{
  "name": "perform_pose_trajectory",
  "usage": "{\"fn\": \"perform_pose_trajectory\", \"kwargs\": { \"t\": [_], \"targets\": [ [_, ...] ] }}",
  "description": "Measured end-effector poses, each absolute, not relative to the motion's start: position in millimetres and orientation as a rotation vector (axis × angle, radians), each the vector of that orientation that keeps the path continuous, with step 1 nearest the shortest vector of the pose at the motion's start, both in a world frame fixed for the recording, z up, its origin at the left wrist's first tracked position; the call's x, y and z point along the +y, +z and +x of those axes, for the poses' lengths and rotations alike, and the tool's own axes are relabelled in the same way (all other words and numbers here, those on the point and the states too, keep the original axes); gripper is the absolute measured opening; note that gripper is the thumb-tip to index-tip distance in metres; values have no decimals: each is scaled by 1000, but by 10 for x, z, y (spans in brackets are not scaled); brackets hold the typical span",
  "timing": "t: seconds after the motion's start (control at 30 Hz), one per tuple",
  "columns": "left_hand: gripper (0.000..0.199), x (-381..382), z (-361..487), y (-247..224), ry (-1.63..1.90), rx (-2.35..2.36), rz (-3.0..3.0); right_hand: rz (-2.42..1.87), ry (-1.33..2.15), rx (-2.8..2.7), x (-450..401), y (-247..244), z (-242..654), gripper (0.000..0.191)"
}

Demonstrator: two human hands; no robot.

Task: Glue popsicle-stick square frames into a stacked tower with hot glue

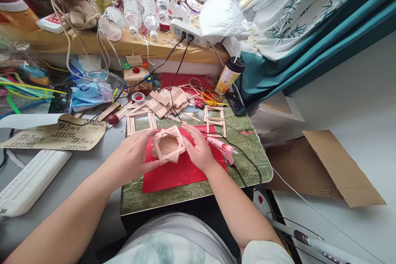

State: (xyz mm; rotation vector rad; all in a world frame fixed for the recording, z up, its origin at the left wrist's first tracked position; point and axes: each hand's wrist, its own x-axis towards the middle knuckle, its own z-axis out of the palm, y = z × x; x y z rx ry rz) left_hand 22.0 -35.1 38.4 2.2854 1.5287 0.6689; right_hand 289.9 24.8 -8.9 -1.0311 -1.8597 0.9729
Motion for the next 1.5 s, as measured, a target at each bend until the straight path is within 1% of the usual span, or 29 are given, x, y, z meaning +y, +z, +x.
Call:
{"fn": "perform_pose_trajectory", "kwargs": {
  "t": [0.13, 0.4, 0.5, 0.7, 0.9, 1.13, 1.33, 1.5],
  "targets": [
    [84, -376, 227, 393, 593, 1568, 2304, -944, 1169, -1818, 416, -151, 2843, 45],
    [85, -419, 274, 437, 489, 1630, 2281, -922, 1205, -1821, 433, -194, 2666, 45],
    [82, -421, 280, 424, 471, 1643, 2280, -910, 1195, -1814, 428, -215, 2650, 43],
    [85, -419, 280, 390, 419, 1661, 2292, -903, 1174, -1822, 425, -246, 2637, 38],
    [82, -414, 319, 392, 334, 1680, 2290, -902, 1112, -1868, 430, -261, 2631, 35],
    [83, -405, 345, 400, 267, 1700, 2254, -929, 1097, -1910, 444, -270, 2624, 36],
    [79, -402, 357, 400, 246, 1709, 2239, -949, 1061, -1921, 446, -285, 2611, 37],
    [82, -407, 372, 399, 250, 1720, 2232, -957, 1062, -1910, 446, -289, 2599, 39]
  ]
}}
